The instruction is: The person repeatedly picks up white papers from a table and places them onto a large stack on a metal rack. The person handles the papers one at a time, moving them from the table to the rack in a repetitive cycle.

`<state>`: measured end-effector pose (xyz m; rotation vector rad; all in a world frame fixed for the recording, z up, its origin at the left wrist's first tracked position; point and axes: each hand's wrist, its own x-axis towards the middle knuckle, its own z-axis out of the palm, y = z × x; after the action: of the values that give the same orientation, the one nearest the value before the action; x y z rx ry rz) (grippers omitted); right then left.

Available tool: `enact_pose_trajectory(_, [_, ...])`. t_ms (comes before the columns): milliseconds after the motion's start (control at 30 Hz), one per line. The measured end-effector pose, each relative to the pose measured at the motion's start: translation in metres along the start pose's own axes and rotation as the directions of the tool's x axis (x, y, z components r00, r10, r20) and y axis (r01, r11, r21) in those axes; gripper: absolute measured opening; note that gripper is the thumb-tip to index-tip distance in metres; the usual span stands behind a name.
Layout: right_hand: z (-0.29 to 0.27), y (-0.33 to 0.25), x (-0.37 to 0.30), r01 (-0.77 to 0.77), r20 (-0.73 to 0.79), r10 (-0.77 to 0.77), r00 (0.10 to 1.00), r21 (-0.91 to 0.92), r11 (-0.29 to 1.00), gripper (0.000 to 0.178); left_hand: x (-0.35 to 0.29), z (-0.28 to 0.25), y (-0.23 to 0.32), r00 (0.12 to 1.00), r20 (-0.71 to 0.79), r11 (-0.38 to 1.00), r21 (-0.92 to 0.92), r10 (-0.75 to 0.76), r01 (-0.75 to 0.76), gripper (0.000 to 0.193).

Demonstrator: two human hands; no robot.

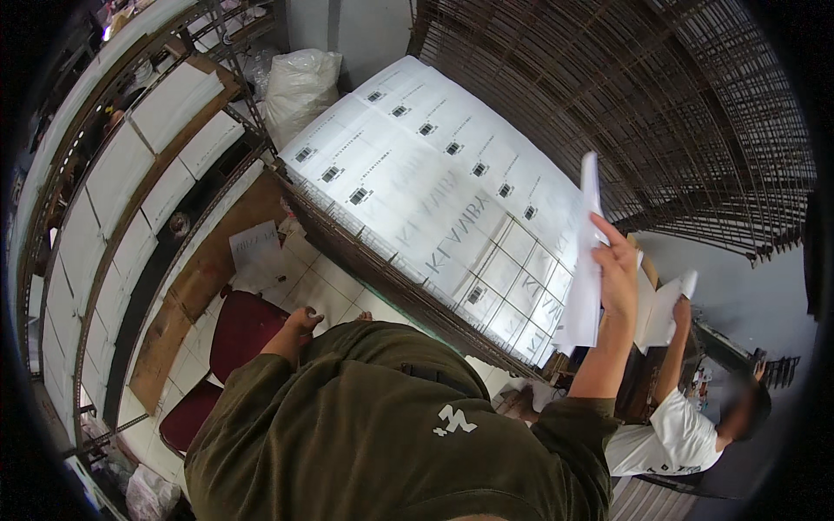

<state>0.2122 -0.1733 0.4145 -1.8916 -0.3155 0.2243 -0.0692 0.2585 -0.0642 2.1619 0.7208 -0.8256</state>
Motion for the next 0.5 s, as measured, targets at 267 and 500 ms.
enact_pose_trajectory(267, [0.084, -0.085, 0.038, 0.168, 0.193, -0.198, 0.961, 0.158, 0.973, 0.067, -0.013, 0.002, -0.029, 0.993, 0.02, 0.982, -0.145, -0.117, 0.119, 0.062])
enact_pose_trajectory(500, [0.031, -0.007, 0.05, 0.257, -0.228, -0.215, 0.95, 0.175, 0.95, 0.066, -0.014, 0.001, -0.015, 0.998, -0.03, 0.99, -0.133, -0.057, 0.052, 0.059])
